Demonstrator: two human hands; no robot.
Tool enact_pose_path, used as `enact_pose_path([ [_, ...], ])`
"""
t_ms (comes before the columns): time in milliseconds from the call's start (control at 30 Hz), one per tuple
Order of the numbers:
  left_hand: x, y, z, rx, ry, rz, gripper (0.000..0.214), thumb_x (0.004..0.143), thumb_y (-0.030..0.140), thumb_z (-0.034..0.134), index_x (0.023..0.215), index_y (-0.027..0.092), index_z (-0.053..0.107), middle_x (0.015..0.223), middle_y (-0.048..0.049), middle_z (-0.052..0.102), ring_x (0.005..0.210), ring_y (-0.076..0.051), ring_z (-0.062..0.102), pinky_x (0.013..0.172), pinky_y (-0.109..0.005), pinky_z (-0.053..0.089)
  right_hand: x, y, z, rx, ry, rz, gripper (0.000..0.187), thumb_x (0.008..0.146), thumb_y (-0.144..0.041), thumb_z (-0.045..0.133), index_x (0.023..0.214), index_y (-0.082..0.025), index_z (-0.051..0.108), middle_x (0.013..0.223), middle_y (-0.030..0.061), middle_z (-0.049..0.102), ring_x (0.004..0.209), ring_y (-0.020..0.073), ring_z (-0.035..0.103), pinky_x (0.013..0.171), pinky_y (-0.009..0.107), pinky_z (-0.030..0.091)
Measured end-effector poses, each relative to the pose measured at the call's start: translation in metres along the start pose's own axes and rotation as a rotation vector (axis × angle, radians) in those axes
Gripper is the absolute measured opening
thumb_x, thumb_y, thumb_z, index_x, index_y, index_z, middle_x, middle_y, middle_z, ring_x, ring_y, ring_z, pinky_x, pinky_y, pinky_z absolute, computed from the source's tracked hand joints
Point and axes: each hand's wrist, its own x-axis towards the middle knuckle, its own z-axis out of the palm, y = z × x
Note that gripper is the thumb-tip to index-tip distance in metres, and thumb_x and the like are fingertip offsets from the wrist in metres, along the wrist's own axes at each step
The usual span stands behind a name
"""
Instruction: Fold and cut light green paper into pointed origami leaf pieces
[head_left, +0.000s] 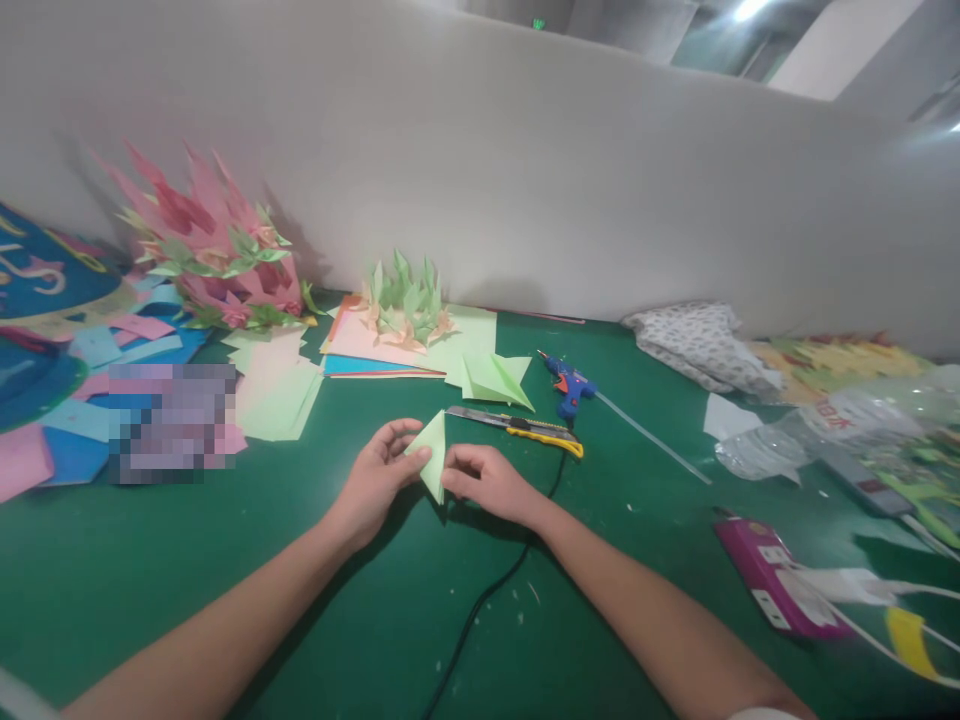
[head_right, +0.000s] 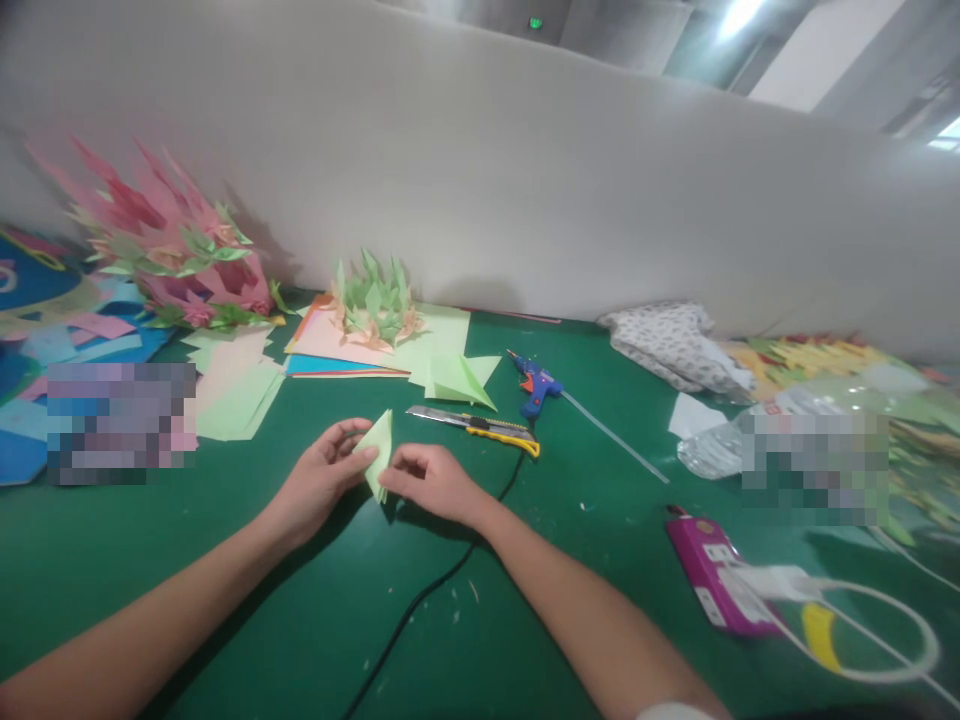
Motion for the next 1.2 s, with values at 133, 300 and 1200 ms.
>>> enact_pose_path([
  [133, -0.0018, 0.0002, 0.0005, 0.042, -0.060, 0.021, 0.034, 0.068, 0.027, 0.071, 0.096, 0.018, 0.054, 0.085, 0.0003, 0.059, 0.074, -0.010, 0.055, 0.069, -0.021, 0.044, -0.0031, -0.0025, 0.0049, -0.127, 0.073, -0.041, 0.038, 0.084, -0.048, 0.047, 0.064, -0.015, 0.046, 0.057, -0.0039, 0.043, 0.054, 0.0083, 0.039, 0.053, 0.021, 0.031],
  [300, -0.0034, 0.0034, 0.0014, 0.161, -0.096, 0.016, 0.029, 0.066, 0.028, 0.072, 0.088, 0.017, 0.057, 0.082, 0.0010, 0.060, 0.074, -0.010, 0.054, 0.068, -0.020, 0.042, -0.0038, -0.0028, 0.0044, -0.250, 0.099, -0.114, 0.037, 0.088, -0.039, 0.041, 0.060, -0.016, 0.042, 0.058, -0.0034, 0.038, 0.056, 0.0091, 0.036, 0.054, 0.022, 0.030],
  [1200, -0.0022, 0.0066, 0.0004, 0.147, 0.019, 0.043, 0.032, 0.066, 0.043, 0.069, 0.065, 0.015, 0.054, 0.060, 0.0042, 0.054, 0.052, -0.007, 0.045, 0.052, -0.018, 0.036, -0.0034, 0.0001, 0.0097, -0.678, -0.029, -0.333, 0.032, 0.083, -0.024, 0.043, 0.054, -0.018, 0.030, 0.052, -0.0048, 0.028, 0.051, 0.0093, 0.029, 0.054, 0.024, 0.024],
])
